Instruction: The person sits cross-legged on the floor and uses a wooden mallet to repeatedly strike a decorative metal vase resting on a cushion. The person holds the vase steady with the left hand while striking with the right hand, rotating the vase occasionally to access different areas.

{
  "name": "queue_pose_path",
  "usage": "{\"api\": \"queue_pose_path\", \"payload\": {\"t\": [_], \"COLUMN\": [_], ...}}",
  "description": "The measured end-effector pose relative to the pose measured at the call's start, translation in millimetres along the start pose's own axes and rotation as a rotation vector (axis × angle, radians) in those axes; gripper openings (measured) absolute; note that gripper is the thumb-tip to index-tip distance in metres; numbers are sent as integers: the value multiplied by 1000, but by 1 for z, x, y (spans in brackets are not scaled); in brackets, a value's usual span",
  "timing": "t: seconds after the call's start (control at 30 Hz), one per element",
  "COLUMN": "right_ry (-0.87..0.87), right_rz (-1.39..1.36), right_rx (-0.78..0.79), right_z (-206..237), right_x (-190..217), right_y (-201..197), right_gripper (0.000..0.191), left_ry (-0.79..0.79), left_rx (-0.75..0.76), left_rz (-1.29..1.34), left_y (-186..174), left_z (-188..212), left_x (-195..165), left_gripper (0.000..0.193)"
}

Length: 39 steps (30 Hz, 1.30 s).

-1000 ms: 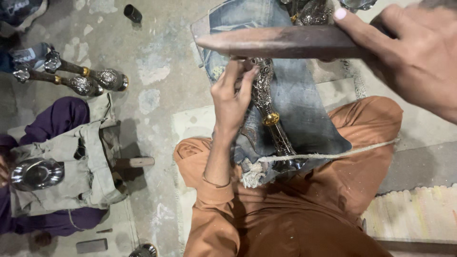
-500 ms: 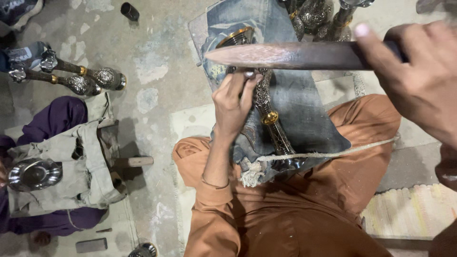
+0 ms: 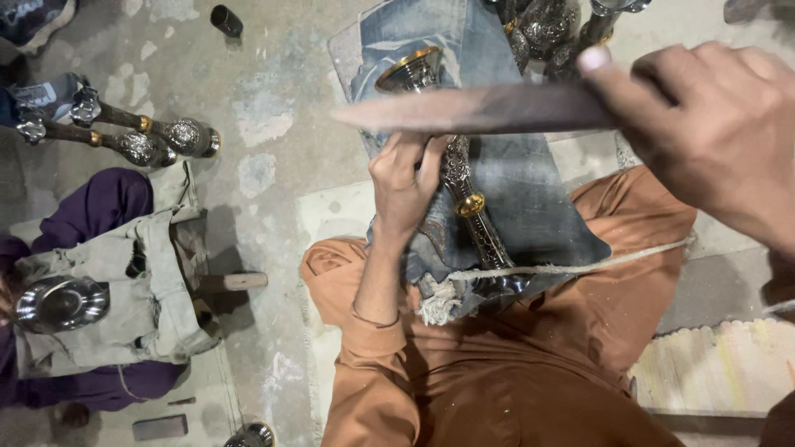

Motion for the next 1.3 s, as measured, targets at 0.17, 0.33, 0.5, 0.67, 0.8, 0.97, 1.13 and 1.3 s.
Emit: {"api": "queue_pose_path", "payload": {"t": [0.17, 0.33, 0.5, 0.67, 0.8, 0.97, 1.13, 1.3], "right_ry": [77, 102, 114, 53, 46, 12, 111, 102], "right_rz": [0, -167, -149, 31, 58, 218, -69, -17], "right_rx": [126, 39, 66, 114, 124, 214, 29, 62], "right_z": [-3, -5, -14, -11, -9, 14, 22, 23], "right_x": [-7, -8, -1, 4, 2, -5, -10, -13], "right_y": [6, 0, -7, -7, -5, 6, 16, 22], "right_gripper": [86, 78, 76, 75, 74, 82, 73, 82], "left_ry": [61, -18, 46, 60, 49, 44, 61, 111], "left_rx": [12, 45, 56, 71, 62, 74, 123, 147], "left_rz": [8, 16, -3, -6, -2, 19, 12, -16], "left_y": [-2, -2, -3, -5, -4, -2, -3, -5], "left_z": [-3, -4, -7, -9, -8, -8, -9, -12], "left_x": [-7, -4, -9, -9, -6, -2, -1, -2], "left_gripper": [16, 17, 15, 18, 24, 30, 24, 21]}}
Point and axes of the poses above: each hand's wrist, its own z-axis away from the middle knuckle, its own y-axis out of the palm, x = y × z, the point moved 6 cm from there along -z, towards the middle knuckle, and after that the axes turned 3 degrees about x, right-handed, at the moved point
